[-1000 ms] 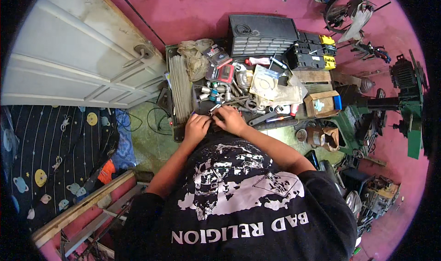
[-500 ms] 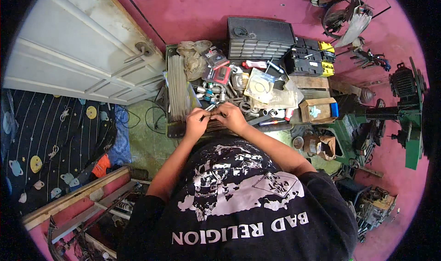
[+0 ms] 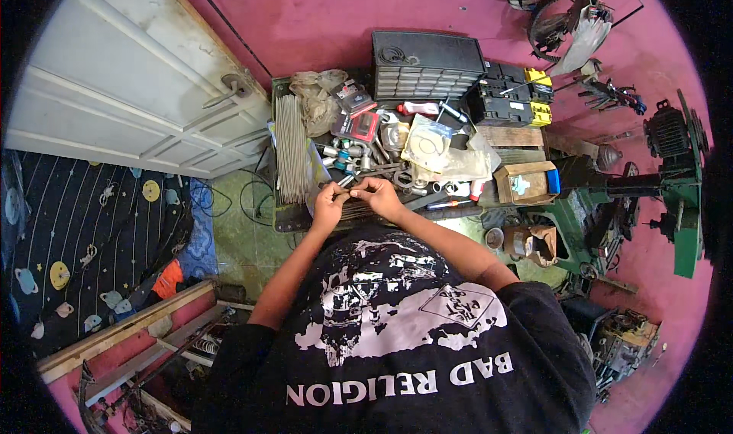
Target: The person stands at a cluttered workbench and repeatedly picks up thin metal rods, inspecting them by hand. They align the rods into a neat stack and place them on a toolbox. The person then moves several small bottles and a plastic bag to clear the workspace.
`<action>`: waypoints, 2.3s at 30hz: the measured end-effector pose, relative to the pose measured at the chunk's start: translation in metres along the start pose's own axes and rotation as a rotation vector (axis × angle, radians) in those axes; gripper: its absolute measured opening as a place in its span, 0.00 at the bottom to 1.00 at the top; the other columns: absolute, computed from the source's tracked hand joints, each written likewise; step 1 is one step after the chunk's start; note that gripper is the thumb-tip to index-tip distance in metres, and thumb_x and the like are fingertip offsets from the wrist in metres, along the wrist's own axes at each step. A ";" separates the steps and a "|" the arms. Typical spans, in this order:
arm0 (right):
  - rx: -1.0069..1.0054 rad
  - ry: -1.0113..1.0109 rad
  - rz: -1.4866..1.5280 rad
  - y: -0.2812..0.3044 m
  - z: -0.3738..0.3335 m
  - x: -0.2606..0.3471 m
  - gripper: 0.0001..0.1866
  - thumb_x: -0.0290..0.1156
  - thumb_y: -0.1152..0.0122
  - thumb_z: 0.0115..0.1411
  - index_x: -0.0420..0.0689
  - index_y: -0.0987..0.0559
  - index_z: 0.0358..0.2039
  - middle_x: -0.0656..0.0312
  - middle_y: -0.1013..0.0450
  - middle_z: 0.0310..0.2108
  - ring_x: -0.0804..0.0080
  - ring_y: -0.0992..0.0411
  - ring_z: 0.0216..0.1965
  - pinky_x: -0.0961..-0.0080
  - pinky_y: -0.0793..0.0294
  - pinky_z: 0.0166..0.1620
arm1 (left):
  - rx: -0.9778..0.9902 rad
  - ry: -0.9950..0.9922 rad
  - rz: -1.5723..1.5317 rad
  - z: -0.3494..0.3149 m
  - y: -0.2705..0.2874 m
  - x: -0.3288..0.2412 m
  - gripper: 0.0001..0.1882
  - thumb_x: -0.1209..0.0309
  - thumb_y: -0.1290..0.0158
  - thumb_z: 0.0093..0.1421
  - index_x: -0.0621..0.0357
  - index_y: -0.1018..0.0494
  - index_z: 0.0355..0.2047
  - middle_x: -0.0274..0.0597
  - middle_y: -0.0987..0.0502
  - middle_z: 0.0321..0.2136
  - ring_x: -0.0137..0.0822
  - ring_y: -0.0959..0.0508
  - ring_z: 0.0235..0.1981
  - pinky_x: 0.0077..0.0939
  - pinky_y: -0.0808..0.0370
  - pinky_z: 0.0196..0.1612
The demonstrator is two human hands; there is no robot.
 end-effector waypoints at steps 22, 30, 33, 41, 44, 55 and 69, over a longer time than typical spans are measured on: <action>-0.059 0.183 -0.347 -0.012 0.001 0.032 0.07 0.30 0.32 0.60 0.40 0.15 0.34 0.58 0.18 0.33 0.79 0.23 0.33 0.73 0.24 0.39 | -0.016 -0.039 0.235 0.003 0.015 -0.011 0.08 0.75 0.40 0.59 0.63 0.22 0.39 0.46 0.19 0.29 0.35 0.19 0.31 0.29 0.25 0.38; -0.070 -0.126 0.351 -0.014 0.006 -0.017 0.07 0.27 0.39 0.66 0.39 0.16 0.39 0.64 0.18 0.36 0.77 0.24 0.37 0.76 0.26 0.45 | 0.035 0.080 0.042 0.008 0.010 0.003 0.08 0.75 0.41 0.60 0.64 0.22 0.39 0.40 0.18 0.29 0.28 0.21 0.32 0.25 0.25 0.39; -0.049 -0.201 0.499 -0.014 0.006 -0.024 0.08 0.27 0.42 0.68 0.40 0.17 0.43 0.64 0.19 0.36 0.77 0.25 0.38 0.77 0.27 0.46 | 0.026 0.080 0.072 0.010 0.009 0.000 0.07 0.75 0.41 0.60 0.64 0.22 0.39 0.39 0.17 0.30 0.28 0.20 0.32 0.25 0.25 0.40; -0.041 0.132 -0.055 -0.015 0.004 0.010 0.08 0.29 0.33 0.62 0.39 0.18 0.39 0.67 0.19 0.34 0.76 0.24 0.32 0.76 0.25 0.39 | -0.016 0.010 0.212 0.010 0.011 0.001 0.08 0.73 0.41 0.60 0.63 0.21 0.39 0.41 0.17 0.30 0.28 0.20 0.32 0.27 0.24 0.39; -0.061 0.158 -0.201 -0.007 0.006 0.011 0.05 0.27 0.32 0.60 0.38 0.17 0.33 0.65 0.19 0.32 0.78 0.25 0.33 0.76 0.25 0.39 | 0.004 0.054 0.104 0.010 0.006 -0.005 0.08 0.73 0.39 0.57 0.61 0.21 0.36 0.46 0.18 0.29 0.41 0.19 0.32 0.32 0.24 0.39; 0.023 0.022 0.065 0.000 0.011 -0.010 0.08 0.29 0.35 0.63 0.36 0.18 0.37 0.63 0.20 0.32 0.77 0.24 0.33 0.75 0.24 0.41 | 0.006 0.098 0.091 0.009 0.011 -0.010 0.08 0.75 0.40 0.59 0.63 0.21 0.38 0.41 0.18 0.29 0.30 0.20 0.31 0.27 0.25 0.39; -0.006 -0.107 0.007 0.009 0.016 -0.006 0.21 0.43 0.38 0.67 0.39 0.20 0.24 0.63 0.24 0.21 0.78 0.33 0.21 0.71 0.31 0.28 | 0.106 0.057 0.278 0.013 0.005 -0.033 0.08 0.73 0.38 0.55 0.61 0.19 0.36 0.47 0.19 0.30 0.40 0.19 0.33 0.32 0.24 0.39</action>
Point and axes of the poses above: each hand's wrist, its own z-axis towards the middle knuckle, its own y-axis out of the back of the hand, x = y × z, the point moved 1 cm from there along z, towards the middle knuckle
